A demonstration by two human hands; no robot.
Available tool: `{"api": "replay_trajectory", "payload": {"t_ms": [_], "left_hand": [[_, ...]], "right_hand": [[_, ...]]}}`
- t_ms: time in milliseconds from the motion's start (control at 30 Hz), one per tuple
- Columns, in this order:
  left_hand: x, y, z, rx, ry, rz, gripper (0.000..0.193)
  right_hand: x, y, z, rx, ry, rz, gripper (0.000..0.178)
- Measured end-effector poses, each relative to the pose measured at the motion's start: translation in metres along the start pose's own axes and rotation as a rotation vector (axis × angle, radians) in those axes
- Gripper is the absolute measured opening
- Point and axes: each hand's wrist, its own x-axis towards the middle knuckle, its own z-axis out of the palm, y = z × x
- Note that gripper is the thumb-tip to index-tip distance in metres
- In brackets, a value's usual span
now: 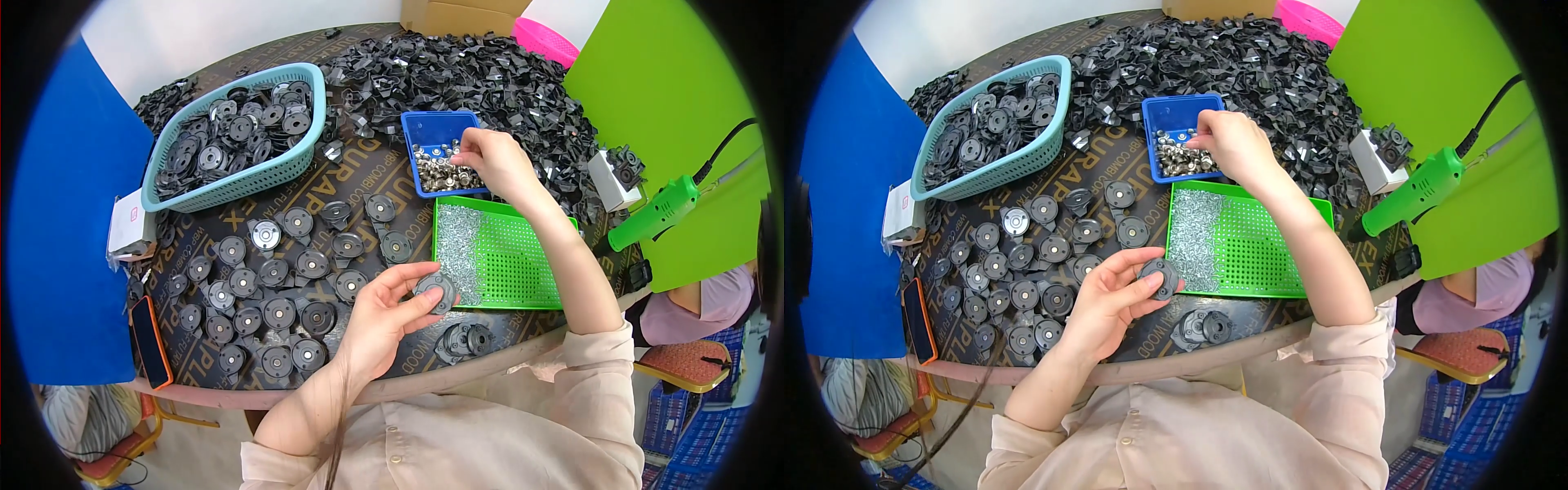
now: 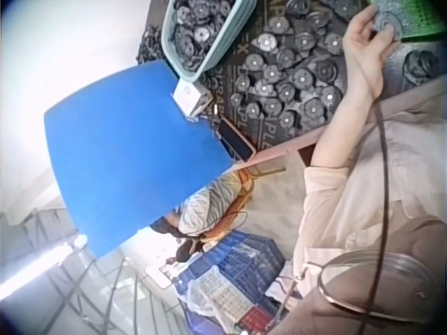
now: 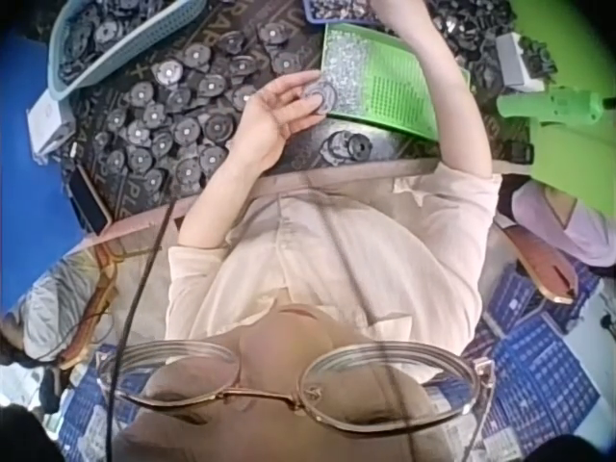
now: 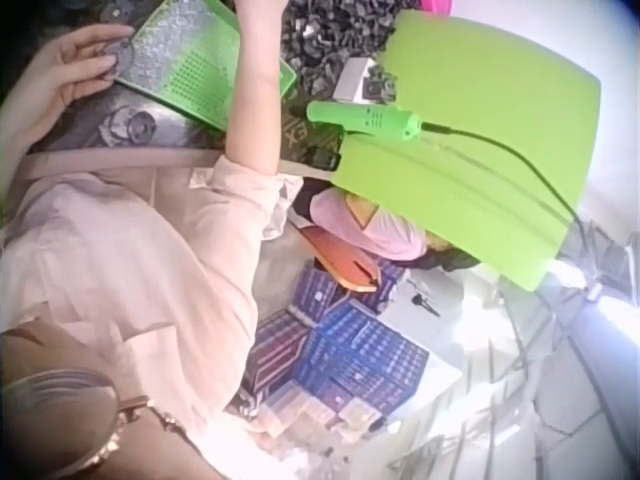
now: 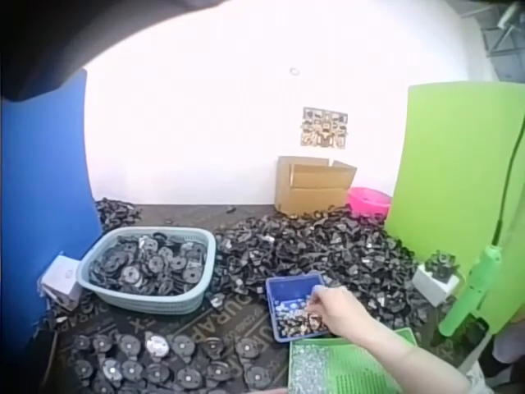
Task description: Assembling small plastic and metal components for toys using manual dexterity and an electric screwdriver.
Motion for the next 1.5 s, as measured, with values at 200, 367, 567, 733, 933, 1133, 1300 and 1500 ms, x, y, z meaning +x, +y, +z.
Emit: {"api": "replay_trajectory", "payload": {"t_ms": [200,367,567,733,933,1133,1300,1500], "left_hand": [[0.003,-0.005,-0.006,0.006,0.011,0.032,0.034],[0.000,0.000,-0.002,0.046,0.079,0.065,0.030],[0.000,-0.002,-0.001,-0.035,0.202,0.095,0.023],[0.000,-0.004,-0.003,-0.127,0.144,0.088,0.018],[0.002,-0.007,0.000,-0.109,0.072,0.086,0.016],[0.000,-0.004,-0.008,-0.094,0.158,0.067,0.020],[-0.002,-0.001,0.001,-0.106,0.111,0.070,0.020],[0.000,-0.002,-0.002,-0.088,0.116,0.066,0.018]], "right_hand": [[-0.001,0.014,0.002,-0.038,0.031,-0.102,0.014],[-0.025,-0.022,-0.027,0.246,-0.122,0.126,0.012],[-0.091,-0.065,-0.039,0.489,-0.350,-0.024,0.010],[-0.101,-0.075,-0.026,0.453,-0.297,-0.023,0.015],[-0.098,-0.065,-0.021,0.508,-0.338,0.025,0.020],[-0.088,-0.031,-0.037,0.426,-0.063,0.082,0.016],[-0.069,0.065,-0.055,-0.351,0.122,0.378,0.020],[-0.063,0.080,-0.030,-0.418,0.103,0.350,0.026]]}}
